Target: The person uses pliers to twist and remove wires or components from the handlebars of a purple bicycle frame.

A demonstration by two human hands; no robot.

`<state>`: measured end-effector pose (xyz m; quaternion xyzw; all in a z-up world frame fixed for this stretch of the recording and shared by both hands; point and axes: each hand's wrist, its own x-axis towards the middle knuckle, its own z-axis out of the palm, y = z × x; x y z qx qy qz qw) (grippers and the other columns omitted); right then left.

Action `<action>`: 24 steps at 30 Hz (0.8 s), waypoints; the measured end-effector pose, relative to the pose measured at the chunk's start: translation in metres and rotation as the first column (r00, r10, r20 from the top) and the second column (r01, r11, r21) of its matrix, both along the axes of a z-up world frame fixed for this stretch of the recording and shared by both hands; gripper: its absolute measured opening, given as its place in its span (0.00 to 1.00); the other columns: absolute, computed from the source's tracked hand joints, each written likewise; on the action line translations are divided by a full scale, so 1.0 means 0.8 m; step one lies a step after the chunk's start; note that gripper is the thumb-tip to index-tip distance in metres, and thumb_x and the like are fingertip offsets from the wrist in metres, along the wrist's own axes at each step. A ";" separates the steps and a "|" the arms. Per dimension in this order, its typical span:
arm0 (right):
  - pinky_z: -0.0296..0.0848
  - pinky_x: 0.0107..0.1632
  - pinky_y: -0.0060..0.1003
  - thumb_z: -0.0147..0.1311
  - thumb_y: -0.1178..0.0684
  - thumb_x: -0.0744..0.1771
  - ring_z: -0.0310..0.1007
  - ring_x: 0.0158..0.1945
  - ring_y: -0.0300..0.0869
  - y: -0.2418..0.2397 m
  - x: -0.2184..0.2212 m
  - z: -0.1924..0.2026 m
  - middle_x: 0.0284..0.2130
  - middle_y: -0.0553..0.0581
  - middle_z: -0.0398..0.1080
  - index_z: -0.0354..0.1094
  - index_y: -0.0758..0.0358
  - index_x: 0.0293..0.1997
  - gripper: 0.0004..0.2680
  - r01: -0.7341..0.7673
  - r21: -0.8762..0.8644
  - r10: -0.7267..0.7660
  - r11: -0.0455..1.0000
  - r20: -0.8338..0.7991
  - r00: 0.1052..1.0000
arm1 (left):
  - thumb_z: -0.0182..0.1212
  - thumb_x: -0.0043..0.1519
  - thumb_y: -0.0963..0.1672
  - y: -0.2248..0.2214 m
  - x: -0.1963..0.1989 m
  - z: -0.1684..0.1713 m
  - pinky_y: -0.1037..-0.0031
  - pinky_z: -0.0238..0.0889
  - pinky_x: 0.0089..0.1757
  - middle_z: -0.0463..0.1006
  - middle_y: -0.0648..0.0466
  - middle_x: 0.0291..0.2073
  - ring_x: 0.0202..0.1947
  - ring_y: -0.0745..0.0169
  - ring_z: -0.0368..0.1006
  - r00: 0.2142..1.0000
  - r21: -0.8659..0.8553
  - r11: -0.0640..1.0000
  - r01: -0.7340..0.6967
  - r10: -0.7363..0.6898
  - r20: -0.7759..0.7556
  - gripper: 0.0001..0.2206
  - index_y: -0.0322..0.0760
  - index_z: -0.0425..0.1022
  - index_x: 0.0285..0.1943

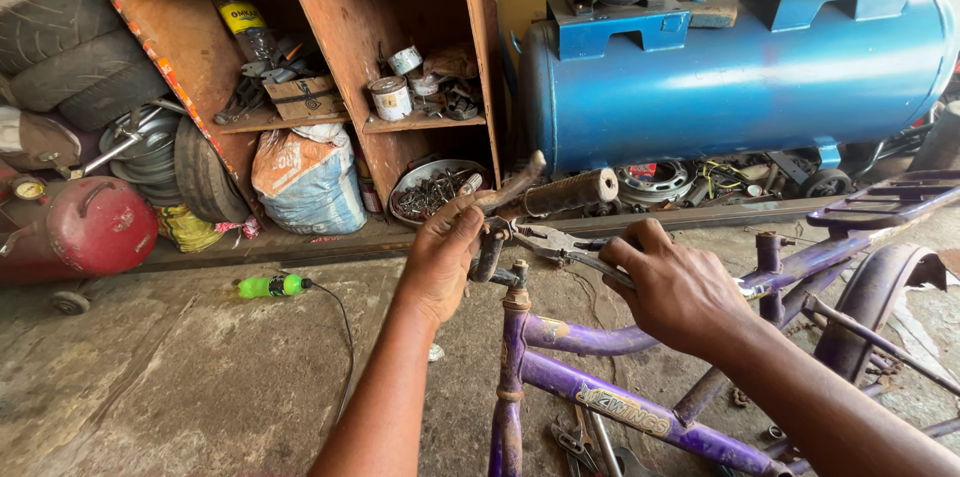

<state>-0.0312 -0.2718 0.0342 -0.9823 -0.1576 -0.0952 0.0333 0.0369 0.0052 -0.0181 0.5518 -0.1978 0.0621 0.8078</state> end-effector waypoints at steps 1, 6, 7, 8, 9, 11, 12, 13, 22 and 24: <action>0.74 0.32 0.40 0.45 0.43 0.69 0.73 0.32 0.43 0.000 0.000 -0.001 0.52 0.55 0.62 0.66 0.47 0.60 0.13 0.006 0.000 -0.006 1.000 -0.012 1.000 | 0.70 0.64 0.54 -0.005 -0.004 0.001 0.59 0.59 0.55 0.76 0.50 0.45 0.52 0.52 0.67 0.999 0.012 0.999 -0.033 0.033 0.000 0.25 0.35 0.79 0.62; 0.74 0.34 0.45 0.49 0.44 0.67 0.74 0.35 0.47 -0.003 -0.004 -0.003 0.51 0.56 0.63 0.67 0.48 0.58 0.14 -0.043 0.056 0.040 0.998 0.044 0.998 | 0.69 0.50 0.61 -0.063 -0.064 -0.013 0.52 0.50 0.64 0.69 0.47 0.62 0.67 0.50 0.61 0.843 0.329 0.799 -0.503 0.538 -0.017 0.44 0.41 0.59 0.72; 0.73 0.34 0.47 0.50 0.43 0.67 0.75 0.36 0.49 -0.005 -0.007 -0.004 0.50 0.56 0.64 0.68 0.48 0.57 0.13 -0.073 0.087 0.067 0.994 0.074 0.995 | 0.71 0.50 0.61 -0.080 -0.078 -0.020 0.51 0.54 0.64 0.65 0.44 0.64 0.67 0.46 0.61 0.758 0.404 0.690 -0.601 0.652 0.014 0.46 0.37 0.57 0.72; 0.73 0.35 0.49 0.50 0.43 0.66 0.75 0.37 0.50 -0.007 -0.007 -0.004 0.50 0.56 0.65 0.69 0.49 0.55 0.13 -0.101 0.116 0.089 0.988 0.108 0.990 | 0.70 0.51 0.60 -0.104 -0.091 -0.029 0.53 0.53 0.65 0.63 0.42 0.63 0.69 0.47 0.59 0.704 0.233 0.689 -0.687 0.710 -0.022 0.45 0.35 0.55 0.70; 0.73 0.35 0.49 0.51 0.43 0.66 0.75 0.37 0.51 -0.007 -0.006 -0.005 0.50 0.56 0.65 0.69 0.49 0.55 0.13 -0.100 0.129 0.086 0.987 0.111 0.990 | 0.70 0.53 0.59 -0.130 -0.102 -0.038 0.55 0.52 0.66 0.61 0.40 0.62 0.70 0.47 0.56 0.651 0.056 0.655 -0.754 0.756 -0.068 0.43 0.32 0.53 0.67; 0.73 0.36 0.51 0.51 0.44 0.66 0.75 0.38 0.52 -0.008 -0.005 -0.011 0.49 0.56 0.65 0.68 0.49 0.54 0.13 -0.093 0.146 0.078 0.985 0.109 0.991 | 0.72 0.47 0.57 -0.173 -0.116 -0.056 0.57 0.69 0.57 0.74 0.38 0.54 0.58 0.44 0.73 0.741 0.074 0.874 -0.480 0.450 -0.498 0.38 0.37 0.66 0.63; 0.73 0.37 0.51 0.52 0.46 0.65 0.75 0.39 0.53 -0.012 -0.006 -0.015 0.49 0.57 0.66 0.68 0.50 0.53 0.12 -0.123 0.155 0.101 0.980 0.139 0.985 | 0.72 0.49 0.55 -0.196 -0.115 -0.061 0.60 0.65 0.58 0.71 0.43 0.57 0.60 0.50 0.69 0.859 -0.052 0.928 -0.368 0.318 -0.401 0.37 0.40 0.63 0.66; 0.73 0.37 0.52 0.53 0.48 0.64 0.74 0.40 0.54 -0.017 -0.007 -0.018 0.49 0.57 0.66 0.68 0.51 0.52 0.12 -0.152 0.164 0.124 0.975 0.169 0.978 | 0.71 0.52 0.53 -0.210 -0.112 -0.063 0.63 0.62 0.58 0.68 0.48 0.59 0.62 0.56 0.65 0.942 -0.162 0.959 -0.231 0.179 -0.282 0.36 0.44 0.59 0.68; 0.77 0.39 0.48 0.59 0.53 0.62 0.77 0.40 0.50 -0.032 -0.009 -0.009 0.45 0.55 0.69 0.67 0.58 0.45 0.10 -0.166 0.352 0.082 0.921 0.242 0.967 | 0.47 0.67 0.56 -0.267 -0.098 -0.019 0.55 0.66 0.55 0.70 0.43 0.59 0.58 0.49 0.69 0.969 -0.245 0.963 -0.116 0.056 -0.240 0.27 0.37 0.60 0.68; 0.77 0.40 0.48 0.60 0.53 0.62 0.77 0.40 0.50 -0.033 -0.005 -0.007 0.42 0.54 0.70 0.69 0.58 0.44 0.10 -0.195 0.349 0.098 0.916 0.277 0.956 | 0.45 0.65 0.56 -0.265 -0.096 -0.018 0.55 0.67 0.57 0.68 0.44 0.60 0.61 0.53 0.68 0.947 -0.257 0.962 -0.095 0.009 -0.320 0.27 0.44 0.56 0.70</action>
